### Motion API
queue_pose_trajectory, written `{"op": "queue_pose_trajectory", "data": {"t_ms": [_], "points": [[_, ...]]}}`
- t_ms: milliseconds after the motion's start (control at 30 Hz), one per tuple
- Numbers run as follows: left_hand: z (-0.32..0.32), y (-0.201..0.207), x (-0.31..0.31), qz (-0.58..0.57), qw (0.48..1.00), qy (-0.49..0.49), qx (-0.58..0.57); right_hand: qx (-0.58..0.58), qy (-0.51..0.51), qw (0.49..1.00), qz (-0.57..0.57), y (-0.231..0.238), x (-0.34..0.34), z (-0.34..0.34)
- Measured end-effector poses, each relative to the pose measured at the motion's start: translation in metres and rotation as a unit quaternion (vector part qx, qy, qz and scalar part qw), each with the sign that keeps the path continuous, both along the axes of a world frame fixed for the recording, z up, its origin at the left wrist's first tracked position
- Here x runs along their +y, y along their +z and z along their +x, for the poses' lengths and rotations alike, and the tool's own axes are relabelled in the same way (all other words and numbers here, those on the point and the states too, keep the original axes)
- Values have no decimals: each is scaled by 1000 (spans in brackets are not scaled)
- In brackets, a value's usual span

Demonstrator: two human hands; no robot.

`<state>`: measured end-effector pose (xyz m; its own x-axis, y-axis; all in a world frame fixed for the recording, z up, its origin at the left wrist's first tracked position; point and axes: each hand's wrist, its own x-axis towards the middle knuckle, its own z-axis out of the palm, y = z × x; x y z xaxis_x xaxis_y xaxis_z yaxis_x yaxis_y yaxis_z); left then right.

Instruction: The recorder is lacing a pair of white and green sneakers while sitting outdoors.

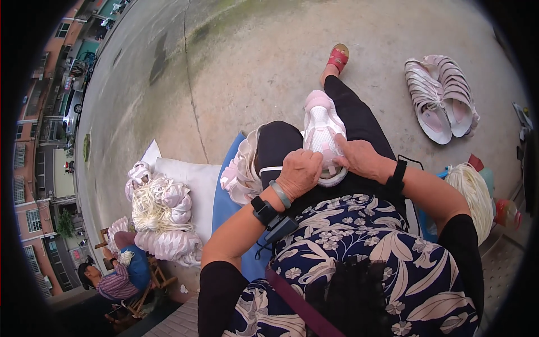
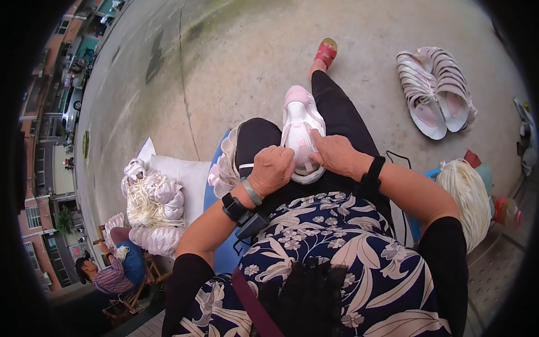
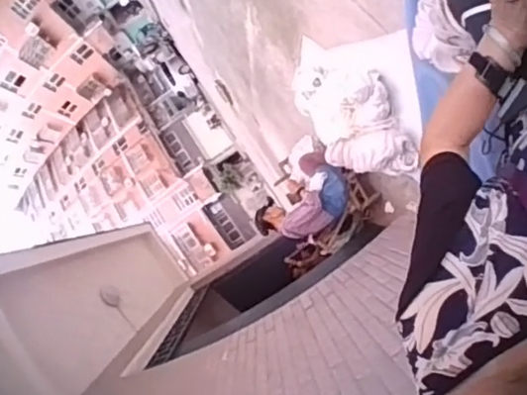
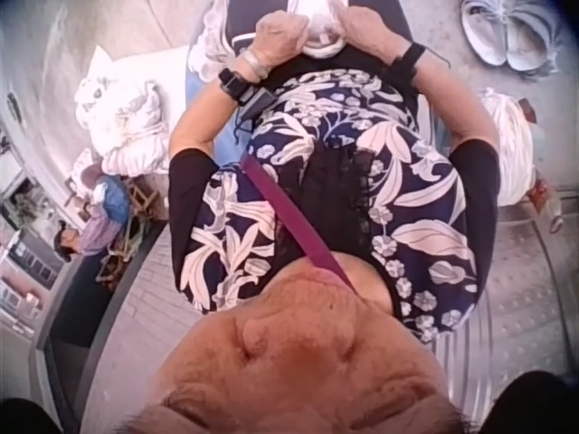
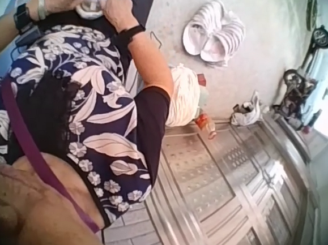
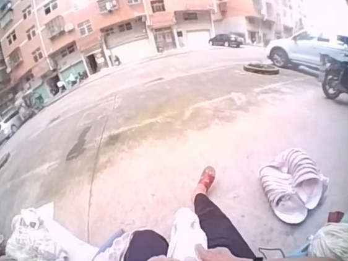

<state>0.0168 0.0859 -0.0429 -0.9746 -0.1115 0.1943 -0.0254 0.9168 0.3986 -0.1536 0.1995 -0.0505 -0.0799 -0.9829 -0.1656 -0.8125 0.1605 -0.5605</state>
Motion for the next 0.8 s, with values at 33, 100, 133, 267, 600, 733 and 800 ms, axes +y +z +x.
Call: {"op": "queue_pose_trajectory", "data": {"t_ms": [33,100,133,267,600,733,800], "points": [[5,-3,-1,-39,996,80,1,-13,-6,1000,-14,-3,1,1],[12,-7,3,-76,984,160,2,-12,-11,1000,-17,-7,3,2],[15,-7,6,-76,980,182,-33,-12,-16,1000,-20,-8,3,2],[16,-18,2,-57,977,195,-72,-1,-16,1000,-21,-14,3,4],[-4,-30,8,34,984,162,-67,-78,-94,992,-20,-38,9,-6],[-8,-27,8,63,974,187,-109,-53,-73,995,-33,-37,12,-4],[-10,-25,6,77,969,194,-130,-71,-74,994,-29,-35,19,-7]]}}
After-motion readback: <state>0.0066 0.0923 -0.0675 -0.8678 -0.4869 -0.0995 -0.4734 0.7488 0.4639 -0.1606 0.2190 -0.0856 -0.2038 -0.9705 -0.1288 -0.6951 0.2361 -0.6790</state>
